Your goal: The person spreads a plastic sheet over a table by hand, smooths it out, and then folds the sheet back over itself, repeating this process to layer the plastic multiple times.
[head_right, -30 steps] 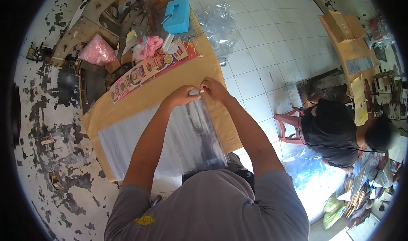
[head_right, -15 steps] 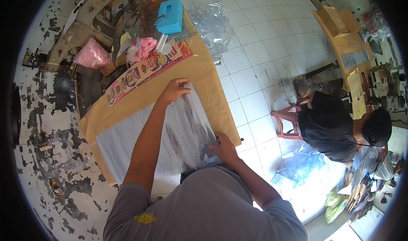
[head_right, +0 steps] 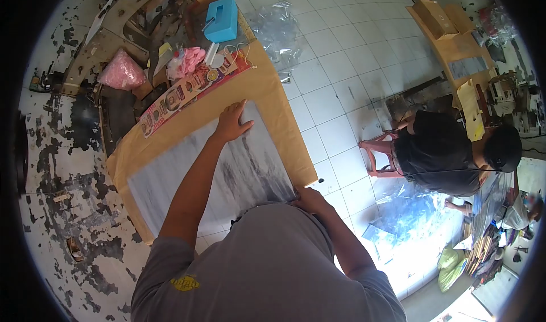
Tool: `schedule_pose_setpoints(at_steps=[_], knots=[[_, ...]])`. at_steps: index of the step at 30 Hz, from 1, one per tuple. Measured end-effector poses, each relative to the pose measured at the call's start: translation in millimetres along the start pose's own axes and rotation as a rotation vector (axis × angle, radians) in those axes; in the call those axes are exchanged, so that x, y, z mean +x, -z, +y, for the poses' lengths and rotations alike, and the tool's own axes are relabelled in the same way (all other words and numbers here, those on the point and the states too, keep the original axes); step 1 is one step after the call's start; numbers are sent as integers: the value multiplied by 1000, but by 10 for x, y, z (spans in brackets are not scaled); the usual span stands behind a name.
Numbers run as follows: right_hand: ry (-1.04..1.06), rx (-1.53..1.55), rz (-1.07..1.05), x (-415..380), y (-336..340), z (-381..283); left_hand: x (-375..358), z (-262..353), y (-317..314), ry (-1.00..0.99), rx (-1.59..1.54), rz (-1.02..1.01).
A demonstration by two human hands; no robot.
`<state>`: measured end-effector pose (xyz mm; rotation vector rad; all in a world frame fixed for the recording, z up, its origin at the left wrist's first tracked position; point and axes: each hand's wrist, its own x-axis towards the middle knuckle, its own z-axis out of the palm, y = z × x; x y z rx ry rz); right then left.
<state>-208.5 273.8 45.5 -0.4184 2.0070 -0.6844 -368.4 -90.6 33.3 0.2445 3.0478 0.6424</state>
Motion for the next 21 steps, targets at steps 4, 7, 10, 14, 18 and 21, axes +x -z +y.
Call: schedule_pose_setpoints(at_steps=[4, 7, 10, 14, 18, 21], knots=[[-30, 97, 16, -9, 113, -75, 83, -17, 51, 53, -16, -8], [-43, 181, 127, -70, 124, -242, 94, -83, 80, 91, -148, -23], [16, 363, 307, -101, -1, -237, 158, -79, 232, 81, -299, 37], [-12, 340, 378, -64, -116, -114, 326, 128, 422, 44, -593, 144], [48, 109, 346, -226, 16, -351, 414, -147, -110, 123, -514, -78], [69, 132, 383, -243, -42, -350, 662, -31, -184, 273, -448, -105]])
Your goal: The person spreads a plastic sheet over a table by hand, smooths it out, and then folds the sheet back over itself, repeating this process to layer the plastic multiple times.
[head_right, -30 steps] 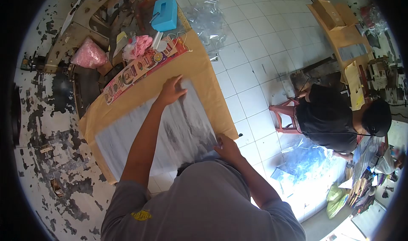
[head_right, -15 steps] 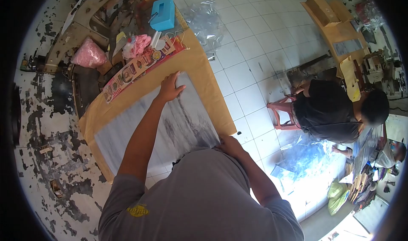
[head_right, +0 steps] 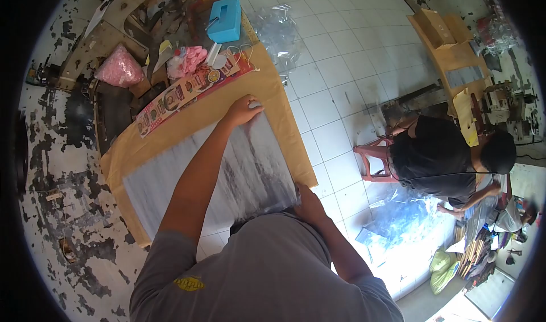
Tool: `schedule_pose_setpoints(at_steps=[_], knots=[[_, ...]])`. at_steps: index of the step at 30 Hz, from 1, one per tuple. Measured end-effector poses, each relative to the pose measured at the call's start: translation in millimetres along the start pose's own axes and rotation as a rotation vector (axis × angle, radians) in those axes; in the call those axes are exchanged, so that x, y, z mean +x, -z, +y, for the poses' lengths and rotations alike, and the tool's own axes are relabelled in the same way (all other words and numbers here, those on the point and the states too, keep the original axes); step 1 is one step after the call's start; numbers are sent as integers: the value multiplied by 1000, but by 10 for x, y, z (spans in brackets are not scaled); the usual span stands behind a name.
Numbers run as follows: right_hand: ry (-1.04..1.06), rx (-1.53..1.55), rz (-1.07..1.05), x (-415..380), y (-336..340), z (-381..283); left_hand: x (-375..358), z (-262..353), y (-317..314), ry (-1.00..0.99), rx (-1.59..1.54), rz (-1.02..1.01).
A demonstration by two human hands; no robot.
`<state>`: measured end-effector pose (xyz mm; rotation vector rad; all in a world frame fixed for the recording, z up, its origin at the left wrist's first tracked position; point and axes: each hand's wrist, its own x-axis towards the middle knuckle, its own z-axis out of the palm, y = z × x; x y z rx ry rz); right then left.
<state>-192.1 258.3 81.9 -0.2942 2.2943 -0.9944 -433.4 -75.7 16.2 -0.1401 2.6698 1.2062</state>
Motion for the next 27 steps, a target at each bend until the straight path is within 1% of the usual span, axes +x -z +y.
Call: schedule_pose_setpoints(at_steps=[3, 6, 9, 12, 13, 15, 16, 17, 18, 19, 21, 22, 23, 25, 27], knots=[[-78, 24, -23, -27, -16, -59, 16, 297, 62, -36, 240, -19], [-12, -43, 10, -4, -101, 44, 231, -46, -122, -87, 216, -15], [56, -117, 86, -101, -153, 61, 159, 223, 146, -90, 85, -179], [6, -202, 132, -79, -374, 351, 43, 188, 19, -147, -67, -29], [-19, -305, 201, -62, -405, 345, -35, 111, -135, -92, -10, 7], [-50, -280, 135, -11, -334, 315, 74, 144, -269, -22, 114, 114], [1, -220, 156, -28, -311, 323, 101, 164, -286, -10, 105, 122], [48, -160, 176, -66, -288, 337, 99, 156, -292, -1, 18, 113], [99, -99, 194, -79, -262, 352, 18, 306, -163, 8, -68, 106], [84, -208, 108, -85, -155, 278, -18, 345, -92, 19, -153, 102], [56, -424, -82, -162, 66, 182, -29, 303, -29, -25, -235, 11], [-13, -572, -96, -114, 58, 220, -61, 261, -1, -45, -277, -34], [-12, -542, -27, -81, 120, 213, -127, 216, 31, -127, -294, 66], [128, -490, 201, 86, 260, -101, -360, 234, 166, -298, -319, 277], [252, -374, 325, 320, 179, -488, -736, 57, 384, -200, -131, 429]])
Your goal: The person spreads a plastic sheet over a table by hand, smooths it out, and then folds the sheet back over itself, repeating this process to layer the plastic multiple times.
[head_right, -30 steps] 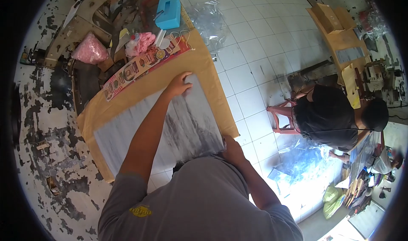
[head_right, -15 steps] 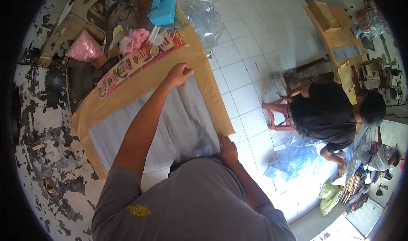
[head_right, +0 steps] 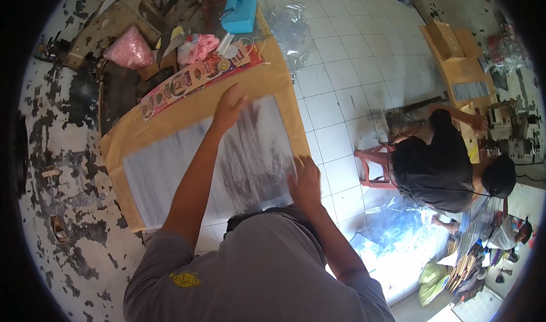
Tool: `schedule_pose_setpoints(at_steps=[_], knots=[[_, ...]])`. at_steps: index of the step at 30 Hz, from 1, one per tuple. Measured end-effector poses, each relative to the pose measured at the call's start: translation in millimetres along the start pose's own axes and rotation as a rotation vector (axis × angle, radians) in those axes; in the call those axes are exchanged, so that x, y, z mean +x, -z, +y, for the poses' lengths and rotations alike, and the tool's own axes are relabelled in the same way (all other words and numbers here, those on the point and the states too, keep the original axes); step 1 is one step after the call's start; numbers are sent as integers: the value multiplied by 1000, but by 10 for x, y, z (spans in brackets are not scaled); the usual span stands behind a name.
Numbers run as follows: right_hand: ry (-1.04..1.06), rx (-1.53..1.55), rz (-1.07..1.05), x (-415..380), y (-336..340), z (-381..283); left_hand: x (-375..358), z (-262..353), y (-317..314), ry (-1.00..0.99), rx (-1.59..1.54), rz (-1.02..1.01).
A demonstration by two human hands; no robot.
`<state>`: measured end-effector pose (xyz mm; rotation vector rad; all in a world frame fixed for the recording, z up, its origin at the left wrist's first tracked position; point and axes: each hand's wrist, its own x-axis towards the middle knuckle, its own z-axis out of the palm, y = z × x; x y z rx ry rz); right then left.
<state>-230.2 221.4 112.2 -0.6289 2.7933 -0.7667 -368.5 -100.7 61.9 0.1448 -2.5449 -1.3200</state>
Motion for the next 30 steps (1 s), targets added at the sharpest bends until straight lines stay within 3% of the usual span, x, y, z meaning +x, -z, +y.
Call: schedule_pose_setpoints(at_steps=[5, 10, 11, 23, 26, 30], knots=[[210, -74, 69, 916, -602, -500, -1339, -698, 1139, 39, 441, 208], [180, -279, 79, 1504, -1280, -348, -2696, -1499, 2279, 381, 939, 179], [170, -295, 62, 1517, -1305, -355, -2856, -1600, 2483, 501, 934, 105], [178, -526, 80, 1497, -1432, -488, -3447, -2270, 3907, 482, 962, 47], [195, -506, 87, 1493, -1444, -517, -3568, -2432, 4133, 547, 991, 98], [179, -542, 66, 1497, -1451, -593, -3804, -2716, 4212, 618, 741, 272]])
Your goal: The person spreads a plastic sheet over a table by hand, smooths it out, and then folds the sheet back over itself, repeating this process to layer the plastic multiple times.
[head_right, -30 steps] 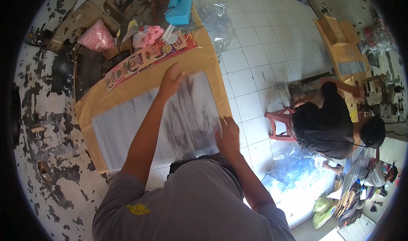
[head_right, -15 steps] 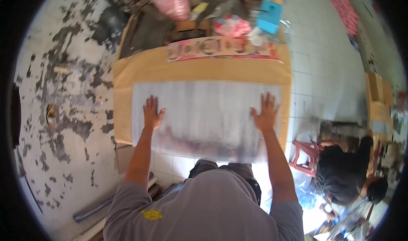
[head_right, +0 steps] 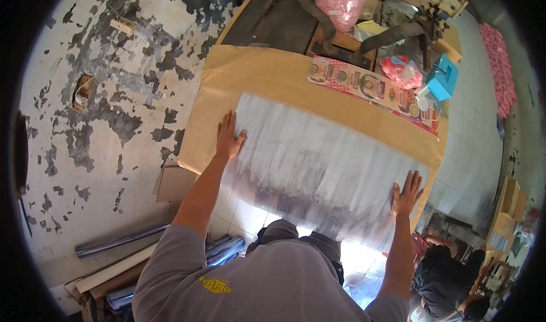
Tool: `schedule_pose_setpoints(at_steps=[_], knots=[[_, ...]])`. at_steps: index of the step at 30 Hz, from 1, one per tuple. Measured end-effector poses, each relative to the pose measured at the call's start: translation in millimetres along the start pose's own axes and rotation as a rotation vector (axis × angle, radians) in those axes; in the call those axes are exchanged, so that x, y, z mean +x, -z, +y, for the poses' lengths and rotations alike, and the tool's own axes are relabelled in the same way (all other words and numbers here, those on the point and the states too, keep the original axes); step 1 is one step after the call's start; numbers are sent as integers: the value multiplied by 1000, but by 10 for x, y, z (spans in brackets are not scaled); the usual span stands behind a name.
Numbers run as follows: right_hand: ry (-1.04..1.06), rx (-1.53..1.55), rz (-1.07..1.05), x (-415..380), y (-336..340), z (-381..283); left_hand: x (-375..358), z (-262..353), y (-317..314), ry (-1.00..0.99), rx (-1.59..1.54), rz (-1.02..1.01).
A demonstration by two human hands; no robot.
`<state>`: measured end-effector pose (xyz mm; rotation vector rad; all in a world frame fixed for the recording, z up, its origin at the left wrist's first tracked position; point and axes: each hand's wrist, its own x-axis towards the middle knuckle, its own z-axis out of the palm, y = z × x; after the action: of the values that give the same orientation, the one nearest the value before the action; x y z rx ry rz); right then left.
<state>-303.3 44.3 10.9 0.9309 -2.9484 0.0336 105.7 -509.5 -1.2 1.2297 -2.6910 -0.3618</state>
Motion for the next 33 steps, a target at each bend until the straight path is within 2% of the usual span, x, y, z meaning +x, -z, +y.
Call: schedule_pose_setpoints(at_steps=[16, 23, 26, 29, 33], knots=[[19, 29, -3, 49, -54, 17, 36, -26, 2, 33, 60, -65], [22, -12, -137, 170, -57, 203, -38, -188, -52, 65, 52, -149], [13, -98, -159, 196, -41, 155, 75, -621, -15, -130, -130, -226], [-28, -204, -132, 196, -66, 147, 20, -512, 465, -52, -267, -341], [-130, -69, 30, -146, -204, 242, -219, -327, 408, -90, -191, -98]])
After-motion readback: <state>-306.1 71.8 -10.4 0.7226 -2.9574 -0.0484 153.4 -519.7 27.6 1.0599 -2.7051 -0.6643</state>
